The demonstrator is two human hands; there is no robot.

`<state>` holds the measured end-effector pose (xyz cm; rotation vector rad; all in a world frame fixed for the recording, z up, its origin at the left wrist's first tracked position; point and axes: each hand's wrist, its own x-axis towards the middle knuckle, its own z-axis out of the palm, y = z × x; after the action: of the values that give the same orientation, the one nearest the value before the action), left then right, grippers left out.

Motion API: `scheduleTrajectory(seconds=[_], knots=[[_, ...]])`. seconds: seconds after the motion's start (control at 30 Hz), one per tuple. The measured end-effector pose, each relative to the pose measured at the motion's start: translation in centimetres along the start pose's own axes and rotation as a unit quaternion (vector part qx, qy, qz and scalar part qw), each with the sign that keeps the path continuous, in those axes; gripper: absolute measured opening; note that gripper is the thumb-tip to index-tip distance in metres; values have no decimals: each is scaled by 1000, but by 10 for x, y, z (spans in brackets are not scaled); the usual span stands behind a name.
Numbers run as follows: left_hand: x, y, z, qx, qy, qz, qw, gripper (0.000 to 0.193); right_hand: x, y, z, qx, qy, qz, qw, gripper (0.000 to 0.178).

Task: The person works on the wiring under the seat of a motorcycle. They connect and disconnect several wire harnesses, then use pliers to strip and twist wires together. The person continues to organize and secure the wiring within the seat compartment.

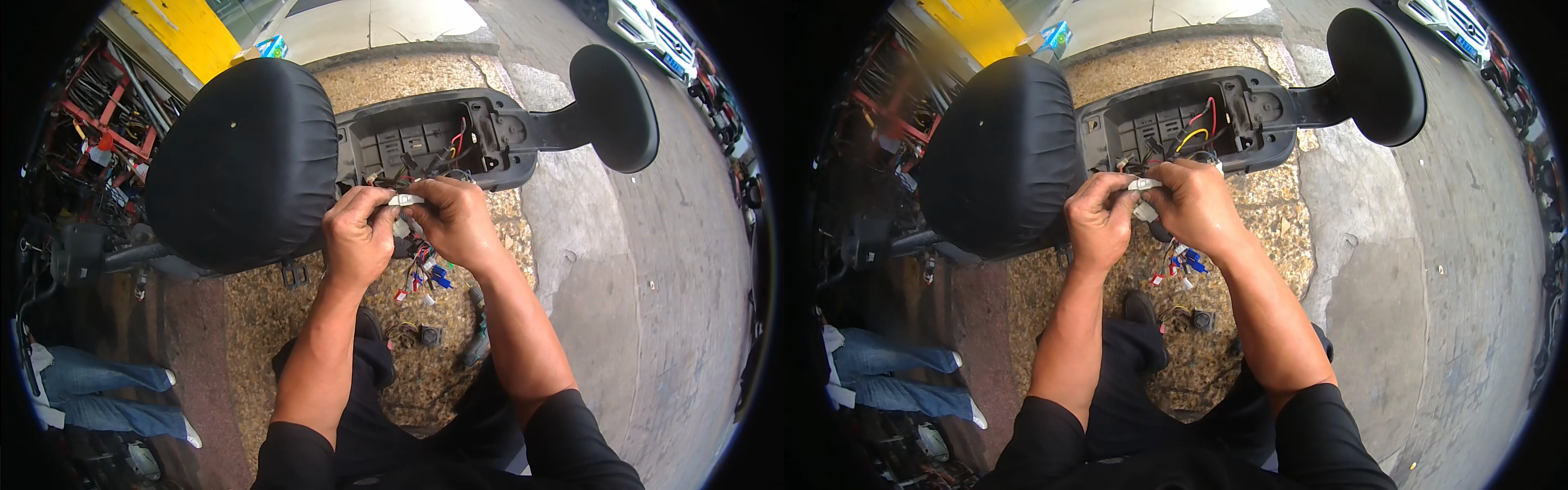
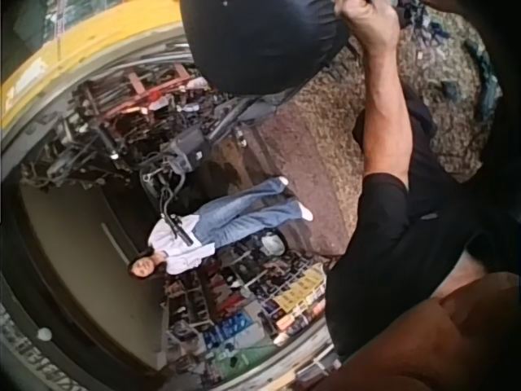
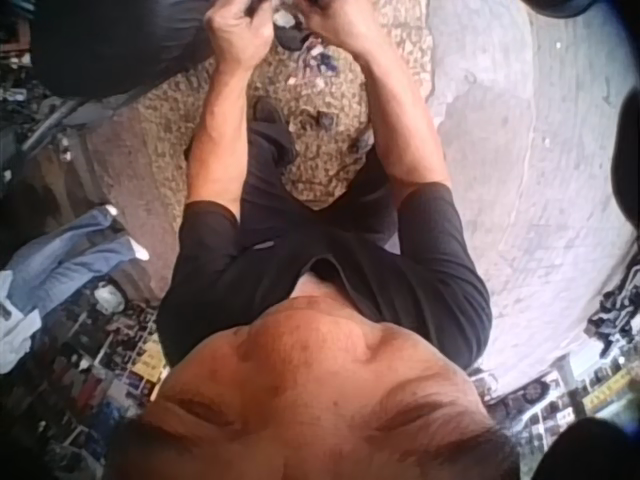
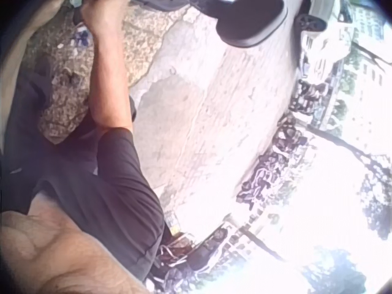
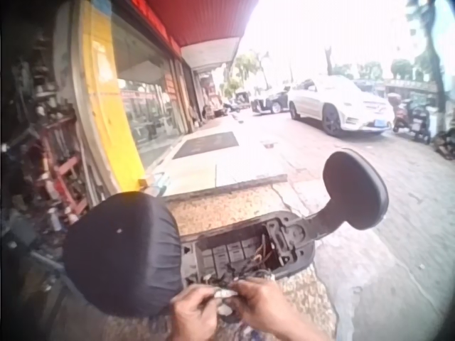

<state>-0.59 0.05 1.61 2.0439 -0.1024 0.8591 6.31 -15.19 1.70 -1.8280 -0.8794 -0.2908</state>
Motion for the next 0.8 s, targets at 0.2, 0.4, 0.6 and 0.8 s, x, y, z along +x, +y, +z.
scheduleTrajectory(seconds=[0.2, 0.4, 0.6, 0.8], knots=[[-1, -8, 11, -112, 48, -98, 988, 16, -3, -4, 8, 147, 27, 89, 985, 31], [-5, -6, 18, -229, 101, -149, 956, 11, -18, 19, -30, 190, 106, 276, 936, 5], [-4, -4, 18, -244, 122, -182, 944, 9, -42, 42, -53, 9, -156, 331, 931, 32], [-5, -3, 18, -269, 130, -204, 932, 11, -51, 59, -13, 41, -224, 308, 924, 39]])
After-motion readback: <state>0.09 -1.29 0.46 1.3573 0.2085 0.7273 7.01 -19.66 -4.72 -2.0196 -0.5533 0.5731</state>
